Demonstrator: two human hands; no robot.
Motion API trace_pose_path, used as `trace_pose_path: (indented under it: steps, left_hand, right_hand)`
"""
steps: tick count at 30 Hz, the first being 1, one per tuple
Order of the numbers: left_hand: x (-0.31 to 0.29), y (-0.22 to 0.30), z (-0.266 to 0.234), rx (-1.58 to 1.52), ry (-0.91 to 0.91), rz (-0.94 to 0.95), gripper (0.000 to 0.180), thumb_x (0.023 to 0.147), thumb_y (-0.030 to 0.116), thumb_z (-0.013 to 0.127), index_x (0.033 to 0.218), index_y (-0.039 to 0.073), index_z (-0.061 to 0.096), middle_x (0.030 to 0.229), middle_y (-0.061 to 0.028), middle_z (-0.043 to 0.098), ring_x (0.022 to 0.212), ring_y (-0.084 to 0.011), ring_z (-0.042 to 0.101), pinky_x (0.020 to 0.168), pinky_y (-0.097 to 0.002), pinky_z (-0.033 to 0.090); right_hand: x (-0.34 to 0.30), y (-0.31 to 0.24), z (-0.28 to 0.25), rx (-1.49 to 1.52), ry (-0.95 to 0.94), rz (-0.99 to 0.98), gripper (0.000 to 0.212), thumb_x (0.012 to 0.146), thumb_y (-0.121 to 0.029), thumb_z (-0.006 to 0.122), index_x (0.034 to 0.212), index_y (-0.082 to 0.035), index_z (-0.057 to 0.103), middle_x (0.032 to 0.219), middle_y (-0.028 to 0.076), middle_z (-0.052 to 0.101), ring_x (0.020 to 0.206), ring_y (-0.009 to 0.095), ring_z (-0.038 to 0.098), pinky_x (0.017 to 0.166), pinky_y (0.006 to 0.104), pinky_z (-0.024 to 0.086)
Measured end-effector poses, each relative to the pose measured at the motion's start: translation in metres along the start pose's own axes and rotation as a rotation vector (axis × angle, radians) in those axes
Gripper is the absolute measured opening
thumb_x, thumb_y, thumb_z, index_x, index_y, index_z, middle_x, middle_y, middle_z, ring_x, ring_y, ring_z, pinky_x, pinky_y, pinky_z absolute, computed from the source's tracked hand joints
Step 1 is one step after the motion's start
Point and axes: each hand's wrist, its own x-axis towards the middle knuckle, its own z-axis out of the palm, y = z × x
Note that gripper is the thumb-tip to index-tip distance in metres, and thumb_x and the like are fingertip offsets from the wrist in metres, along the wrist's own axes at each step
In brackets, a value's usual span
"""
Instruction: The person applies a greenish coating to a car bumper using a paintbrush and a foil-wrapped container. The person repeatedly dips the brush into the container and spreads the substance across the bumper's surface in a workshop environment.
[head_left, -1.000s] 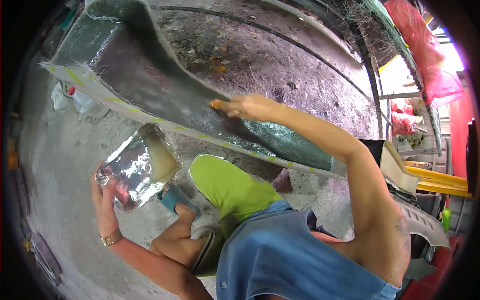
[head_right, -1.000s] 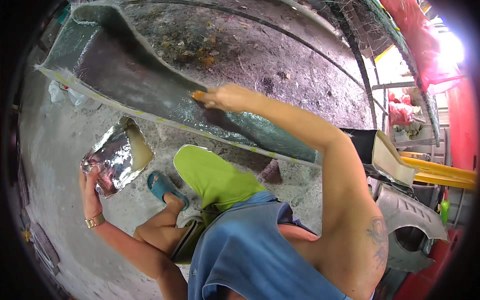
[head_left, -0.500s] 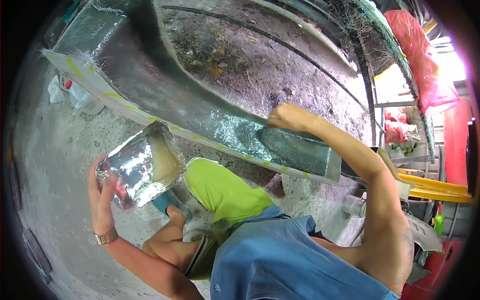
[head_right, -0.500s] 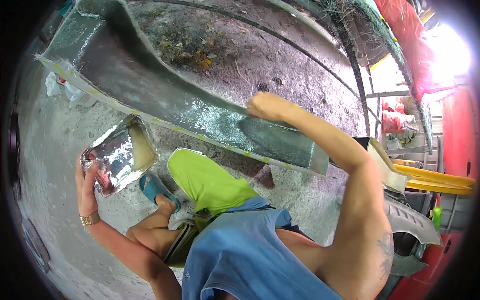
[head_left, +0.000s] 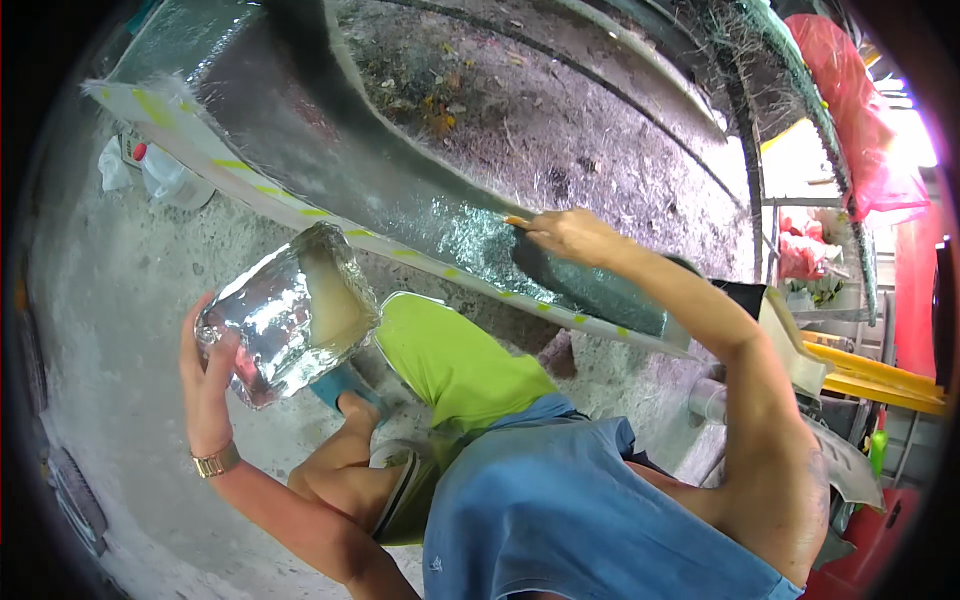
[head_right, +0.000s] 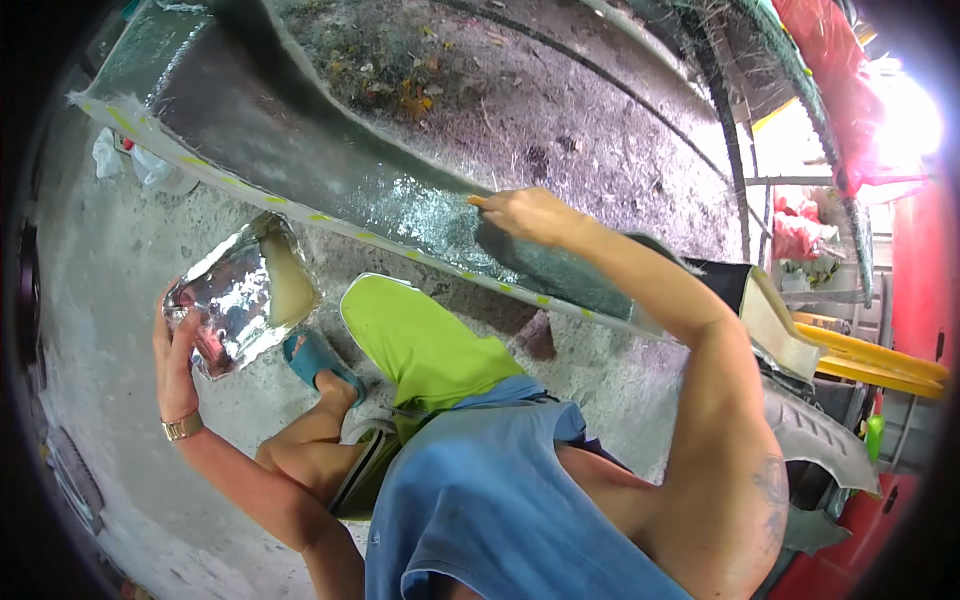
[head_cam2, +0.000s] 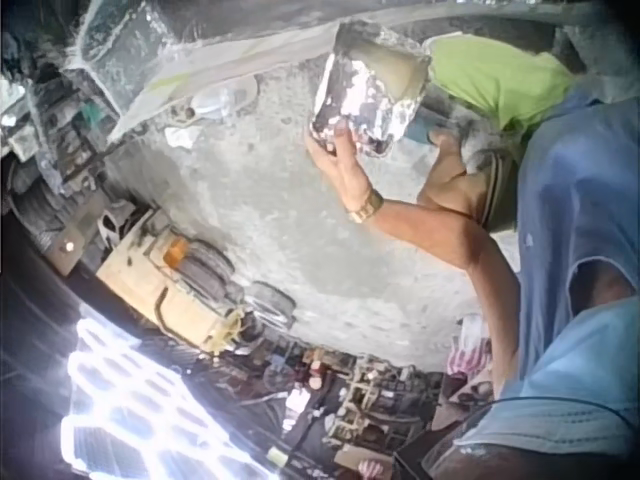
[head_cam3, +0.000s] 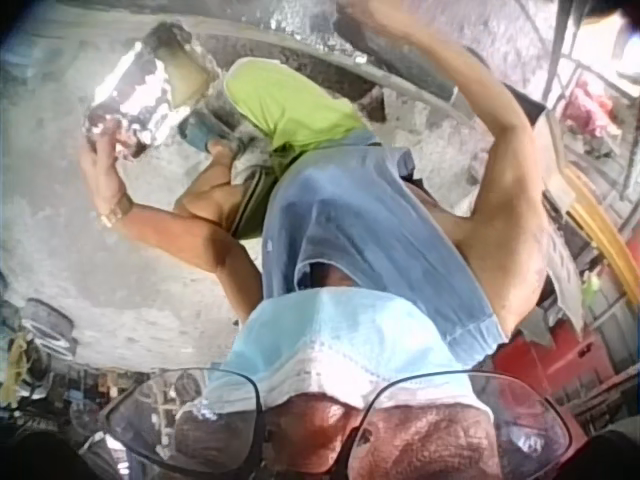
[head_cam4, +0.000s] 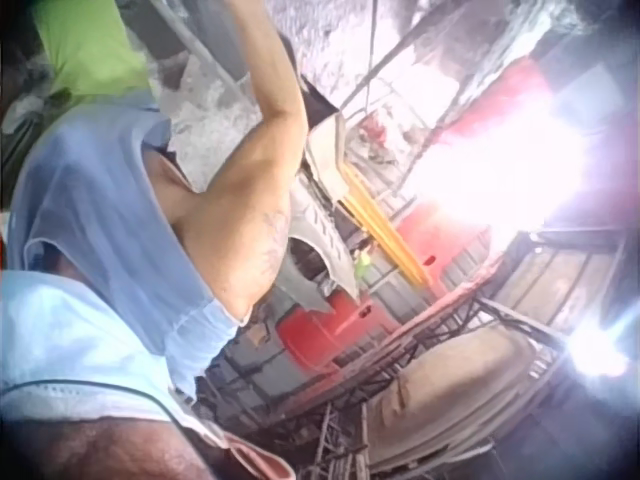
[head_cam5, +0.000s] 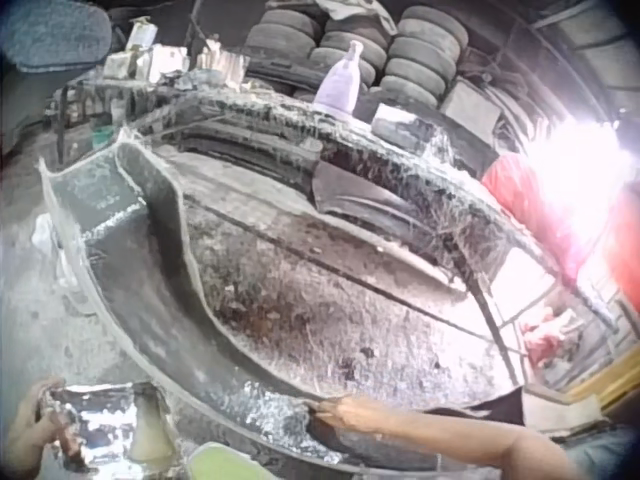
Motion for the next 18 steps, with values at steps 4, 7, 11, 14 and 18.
trace_pose_path:
  steps: [4,7,11,14,18]
  left_hand:
    - [-0.002,-0.015,-0.014,-0.004,0.048,-0.030,0.054,0.085,0.023,0.061,0.132,0.002,0.046,0.097,-0.0069,0.056,0.085,-0.0141,0.056,0.083,-0.0279,0.044]
    - [0.000,-0.017,-0.015,-0.077,0.008,-0.101,0.056,0.086,0.023,0.060,0.134,0.000,0.042,0.099,-0.0102,0.056,0.082,-0.0163,0.059,0.082,-0.0306,0.047]
    - [-0.003,-0.014,-0.020,-0.094,0.009,-0.126,0.063,0.084,0.025,0.062,0.135,-0.003,0.038,0.102,-0.0141,0.056,0.079,-0.0207,0.062,0.071,-0.0314,0.052]
    - [-0.006,-0.018,-0.031,-0.086,0.065,-0.188,0.066,0.080,0.027,0.064,0.134,-0.002,0.040,0.117,-0.0134,0.053,0.094,-0.0226,0.060,0.077,-0.0327,0.051]
    - [-0.003,-0.056,-0.056,-0.099,0.070,-0.200,0.064,0.082,0.034,0.064,0.134,0.003,0.042,0.127,-0.0100,0.051,0.113,-0.0222,0.052,0.096,-0.0373,0.044]
  right_hand:
    - [-0.018,0.027,-0.033,0.064,-0.206,-0.006,0.025,0.092,-0.024,0.050,0.090,-0.006,0.067,0.080,0.016,0.067,0.072,0.033,0.065,0.068,0.0429,0.052]
    - [-0.016,0.023,-0.057,0.116,-0.311,-0.019,0.030,0.090,-0.023,0.050,0.072,-0.004,0.066,0.068,0.012,0.066,0.062,0.028,0.063,0.062,0.0396,0.051]
    - [0.015,0.011,-0.016,0.401,-0.506,-0.037,0.040,0.088,-0.023,0.050,0.053,-0.004,0.057,0.053,0.005,0.061,0.047,0.017,0.058,0.054,0.0362,0.048]
    - [0.058,-0.010,0.013,0.562,-0.478,-0.035,0.043,0.089,-0.024,0.049,0.052,-0.004,0.056,0.050,0.006,0.059,0.045,0.018,0.056,0.054,0.0353,0.047]
    - [0.094,-0.026,0.022,0.615,-0.323,-0.139,0.044,0.093,-0.026,0.048,0.056,-0.002,0.051,0.051,0.007,0.057,0.051,0.023,0.057,0.058,0.0385,0.045]
